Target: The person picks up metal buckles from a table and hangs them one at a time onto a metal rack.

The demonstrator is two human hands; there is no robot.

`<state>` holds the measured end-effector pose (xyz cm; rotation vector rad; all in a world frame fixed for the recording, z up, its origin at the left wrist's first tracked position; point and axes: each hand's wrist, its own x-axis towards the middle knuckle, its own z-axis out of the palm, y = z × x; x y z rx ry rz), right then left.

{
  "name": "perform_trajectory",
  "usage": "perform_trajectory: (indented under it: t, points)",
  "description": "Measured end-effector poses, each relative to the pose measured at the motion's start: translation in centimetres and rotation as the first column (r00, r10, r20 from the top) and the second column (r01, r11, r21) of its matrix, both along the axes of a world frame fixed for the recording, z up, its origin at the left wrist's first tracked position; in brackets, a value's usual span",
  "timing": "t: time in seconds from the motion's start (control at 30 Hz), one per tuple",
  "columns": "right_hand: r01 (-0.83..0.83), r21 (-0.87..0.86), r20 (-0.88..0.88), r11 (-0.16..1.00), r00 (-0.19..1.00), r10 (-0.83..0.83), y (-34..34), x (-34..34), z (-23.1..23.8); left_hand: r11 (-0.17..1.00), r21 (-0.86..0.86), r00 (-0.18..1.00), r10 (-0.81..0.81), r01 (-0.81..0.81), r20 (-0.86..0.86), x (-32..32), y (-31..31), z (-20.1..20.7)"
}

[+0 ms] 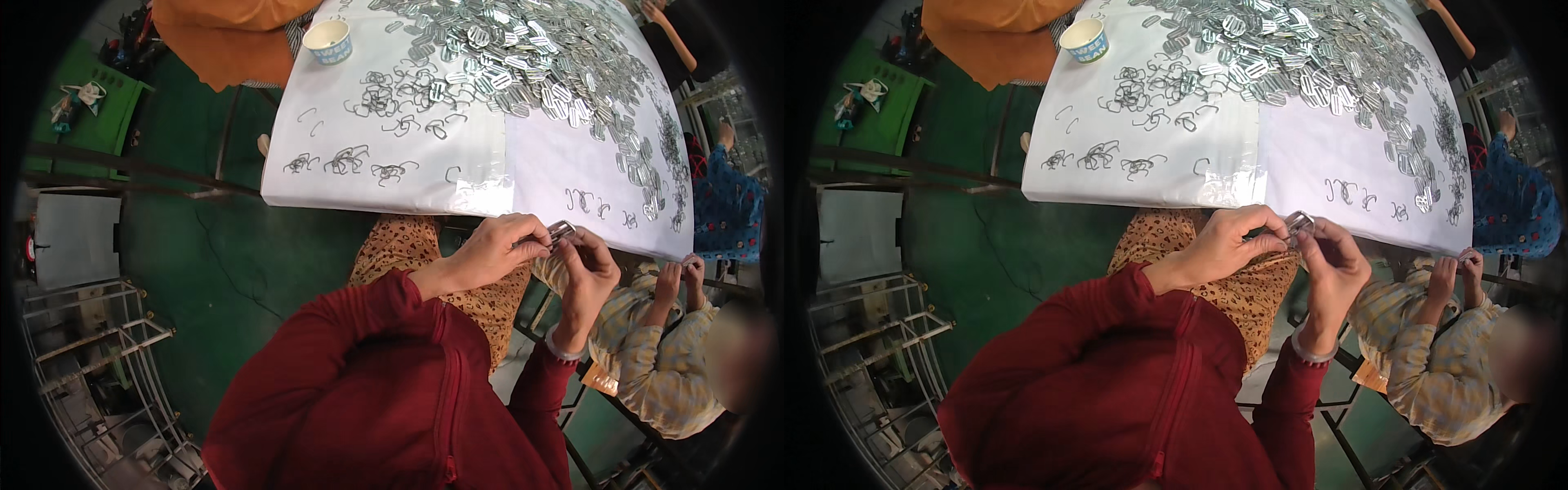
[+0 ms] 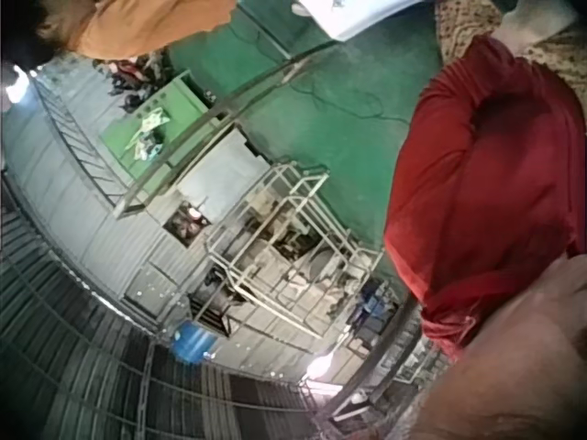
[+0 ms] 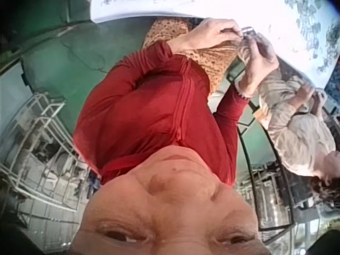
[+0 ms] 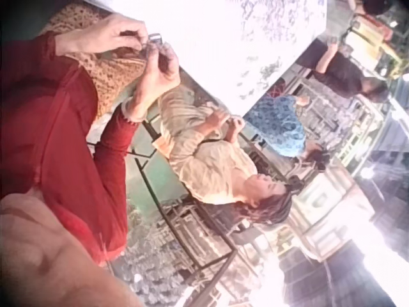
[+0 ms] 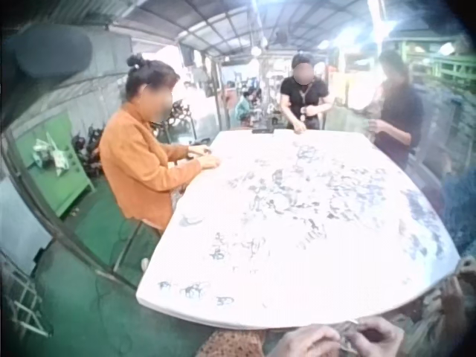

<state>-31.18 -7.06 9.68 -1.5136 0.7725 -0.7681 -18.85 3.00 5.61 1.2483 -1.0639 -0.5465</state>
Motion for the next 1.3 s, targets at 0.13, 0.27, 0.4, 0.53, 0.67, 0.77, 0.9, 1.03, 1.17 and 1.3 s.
perform_trajectory:
  t: [0.13,0.27,0.4,0.53,0.67,0.77,0.9,1.03,1.17,1.3]
  points:
    - [0.1,-0.085,0.086,0.991,0.992,-0.093,1.1,-0.2,0.2,1.0,-0.015,0.999,0.024,-0.024,0.035,-0.3,-0.5,0.6]
    - [0.137,-0.104,0.214,0.985,0.97,-0.112,1.0,0.1,-0.4,0.997,0.001,0.985,0.081,-0.082,0.15,-0.2,-0.9,0.4]
    - [0.103,-0.025,0.235,0.994,0.968,-0.094,1.1,0.2,-0.5,0.99,0.002,0.983,0.138,-0.139,0.125,0.4,-0.4,-0.6]
    - [0.078,0.002,0.167,0.997,0.983,-0.078,1.0,0.1,-0.3,0.944,0.03,0.94,0.323,-0.328,0.111,6.9,-2.0,-2.7]
    - [0.076,0.051,0.113,0.996,0.99,-0.081,1.3,0.2,0.6,0.785,0.17,0.611,0.305,-0.596,0.731,18.9,-5.6,-6.5]
    - [0.091,0.018,0.05,0.996,0.994,-0.092,0.9,-0.1,0.4,0.79,0.189,0.461,0.13,-0.583,0.878,21.6,-7.4,-9.6]
    - [0.133,0.043,0.054,0.99,0.989,-0.135,0.8,0.1,0.2,0.818,0.187,0.422,0.074,-0.544,0.904,21.8,-7.2,-9.6]
    - [0.139,0.031,0.144,0.99,0.979,-0.142,0.5,-0.2,-0.5,0.896,0.113,0.628,0.206,-0.429,0.751,19.4,-7.6,-6.2]
    - [0.12,0.016,0.17,0.993,0.978,-0.121,0.3,-0.6,-0.7,0.976,0.212,0.969,-0.006,-0.048,0.247,11.2,-5.7,1.4]
    - [0.129,0.021,0.179,0.991,0.975,-0.13,0.0,-0.8,-1.0,0.965,0.143,0.975,-0.224,0.221,-0.001,5.2,-4.1,4.7]
